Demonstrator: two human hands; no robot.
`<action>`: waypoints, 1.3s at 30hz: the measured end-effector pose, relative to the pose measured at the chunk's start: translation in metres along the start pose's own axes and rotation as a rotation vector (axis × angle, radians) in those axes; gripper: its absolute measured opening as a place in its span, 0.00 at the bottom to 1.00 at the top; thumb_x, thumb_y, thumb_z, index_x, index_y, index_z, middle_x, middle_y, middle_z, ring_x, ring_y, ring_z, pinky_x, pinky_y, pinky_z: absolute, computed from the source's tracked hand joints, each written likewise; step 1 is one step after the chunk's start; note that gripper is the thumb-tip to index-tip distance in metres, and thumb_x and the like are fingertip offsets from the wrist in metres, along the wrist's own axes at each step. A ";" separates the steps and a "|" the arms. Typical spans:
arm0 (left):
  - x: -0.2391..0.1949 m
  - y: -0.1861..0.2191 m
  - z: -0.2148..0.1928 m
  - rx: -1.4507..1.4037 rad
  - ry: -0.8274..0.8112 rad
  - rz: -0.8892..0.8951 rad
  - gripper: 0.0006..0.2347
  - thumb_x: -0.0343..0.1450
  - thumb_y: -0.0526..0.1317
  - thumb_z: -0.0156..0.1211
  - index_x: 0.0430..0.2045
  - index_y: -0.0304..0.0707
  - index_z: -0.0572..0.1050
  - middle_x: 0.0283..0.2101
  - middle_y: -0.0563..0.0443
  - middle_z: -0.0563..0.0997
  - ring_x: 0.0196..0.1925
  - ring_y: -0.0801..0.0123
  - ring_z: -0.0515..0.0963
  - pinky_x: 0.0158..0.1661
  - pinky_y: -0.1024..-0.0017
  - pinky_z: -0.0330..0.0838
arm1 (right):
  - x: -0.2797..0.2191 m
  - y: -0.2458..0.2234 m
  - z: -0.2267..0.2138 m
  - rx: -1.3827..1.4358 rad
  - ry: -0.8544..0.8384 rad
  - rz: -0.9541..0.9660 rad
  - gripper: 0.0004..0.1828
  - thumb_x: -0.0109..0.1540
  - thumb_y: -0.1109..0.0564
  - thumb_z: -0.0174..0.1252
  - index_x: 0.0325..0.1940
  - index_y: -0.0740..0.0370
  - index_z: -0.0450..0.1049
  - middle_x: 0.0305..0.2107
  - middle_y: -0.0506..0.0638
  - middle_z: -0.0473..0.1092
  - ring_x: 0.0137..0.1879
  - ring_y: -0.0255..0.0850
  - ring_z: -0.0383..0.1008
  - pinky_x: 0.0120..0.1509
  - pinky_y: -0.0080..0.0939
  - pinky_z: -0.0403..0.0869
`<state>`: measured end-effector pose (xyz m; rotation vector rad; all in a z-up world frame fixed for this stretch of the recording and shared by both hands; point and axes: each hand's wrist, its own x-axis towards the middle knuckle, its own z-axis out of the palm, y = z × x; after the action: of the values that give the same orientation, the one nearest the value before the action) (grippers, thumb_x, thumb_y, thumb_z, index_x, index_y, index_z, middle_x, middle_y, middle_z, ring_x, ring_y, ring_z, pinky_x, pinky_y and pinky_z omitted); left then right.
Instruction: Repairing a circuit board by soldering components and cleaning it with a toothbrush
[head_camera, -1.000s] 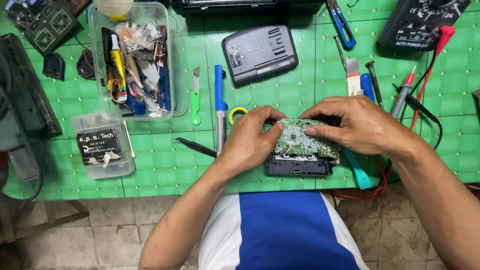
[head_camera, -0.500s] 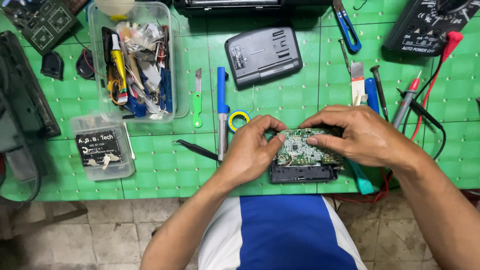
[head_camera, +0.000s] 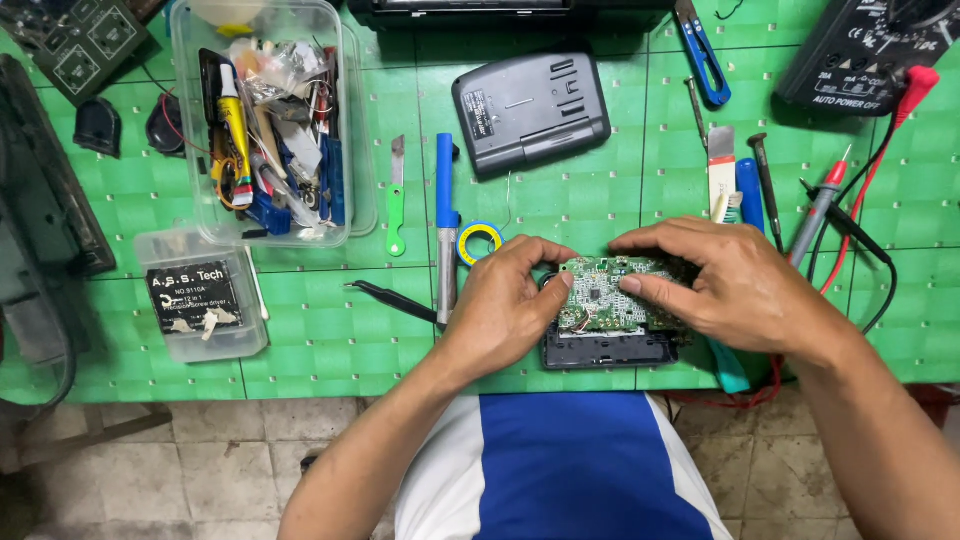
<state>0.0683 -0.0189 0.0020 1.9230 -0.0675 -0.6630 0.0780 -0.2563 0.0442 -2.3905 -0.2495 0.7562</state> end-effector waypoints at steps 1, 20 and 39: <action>0.000 0.000 0.000 0.000 0.000 0.000 0.10 0.69 0.45 0.56 0.39 0.47 0.81 0.33 0.53 0.79 0.22 0.72 0.73 0.33 0.69 0.68 | -0.004 -0.003 0.000 0.000 0.000 0.000 0.22 0.60 0.42 0.61 0.59 0.43 0.79 0.44 0.45 0.80 0.35 0.42 0.79 0.51 0.43 0.71; -0.004 -0.002 0.003 -0.027 0.023 0.055 0.10 0.70 0.44 0.58 0.41 0.45 0.80 0.35 0.55 0.77 0.17 0.78 0.67 0.29 0.74 0.65 | -0.051 -0.001 0.014 0.008 0.370 0.022 0.23 0.62 0.53 0.61 0.61 0.54 0.75 0.56 0.50 0.76 0.28 0.37 0.73 0.17 0.34 0.72; -0.098 -0.001 0.006 0.139 -0.189 -0.343 0.12 0.71 0.54 0.61 0.22 0.53 0.83 0.16 0.62 0.76 0.21 0.77 0.72 0.26 0.70 0.63 | -0.042 0.013 0.015 0.051 0.236 -0.060 0.17 0.64 0.49 0.58 0.56 0.54 0.78 0.47 0.49 0.79 0.51 0.46 0.79 0.58 0.46 0.71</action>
<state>-0.0179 0.0095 0.0402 2.0195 0.1023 -1.0940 0.0344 -0.2735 0.0458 -2.3860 -0.2005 0.4424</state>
